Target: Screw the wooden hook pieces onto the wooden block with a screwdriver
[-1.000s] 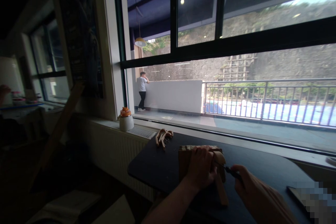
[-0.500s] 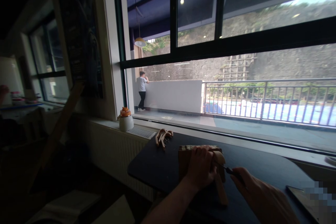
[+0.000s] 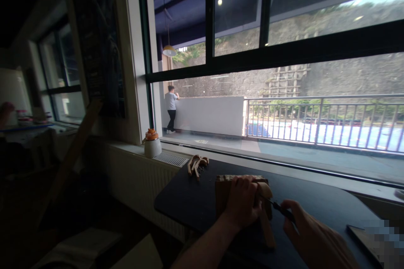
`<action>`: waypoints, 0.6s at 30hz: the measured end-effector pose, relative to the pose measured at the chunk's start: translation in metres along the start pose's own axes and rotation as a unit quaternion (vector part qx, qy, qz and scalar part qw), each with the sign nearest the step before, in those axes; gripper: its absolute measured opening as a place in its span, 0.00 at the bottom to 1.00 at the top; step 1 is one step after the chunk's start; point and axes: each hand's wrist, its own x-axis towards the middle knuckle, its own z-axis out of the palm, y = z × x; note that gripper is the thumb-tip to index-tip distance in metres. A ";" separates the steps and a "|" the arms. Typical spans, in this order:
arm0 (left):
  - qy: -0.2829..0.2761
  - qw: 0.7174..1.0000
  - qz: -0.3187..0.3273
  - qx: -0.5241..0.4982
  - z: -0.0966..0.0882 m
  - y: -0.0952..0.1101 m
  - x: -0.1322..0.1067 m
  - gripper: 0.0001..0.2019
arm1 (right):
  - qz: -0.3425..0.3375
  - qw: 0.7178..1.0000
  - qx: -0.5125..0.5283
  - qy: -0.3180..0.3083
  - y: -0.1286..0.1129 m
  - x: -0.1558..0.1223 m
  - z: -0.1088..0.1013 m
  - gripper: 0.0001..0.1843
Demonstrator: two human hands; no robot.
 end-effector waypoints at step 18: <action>0.008 1.000 -0.002 0.004 0.000 0.001 0.001 0.19 | 0.030 0.998 0.059 -0.010 -0.002 0.007 -0.012 0.12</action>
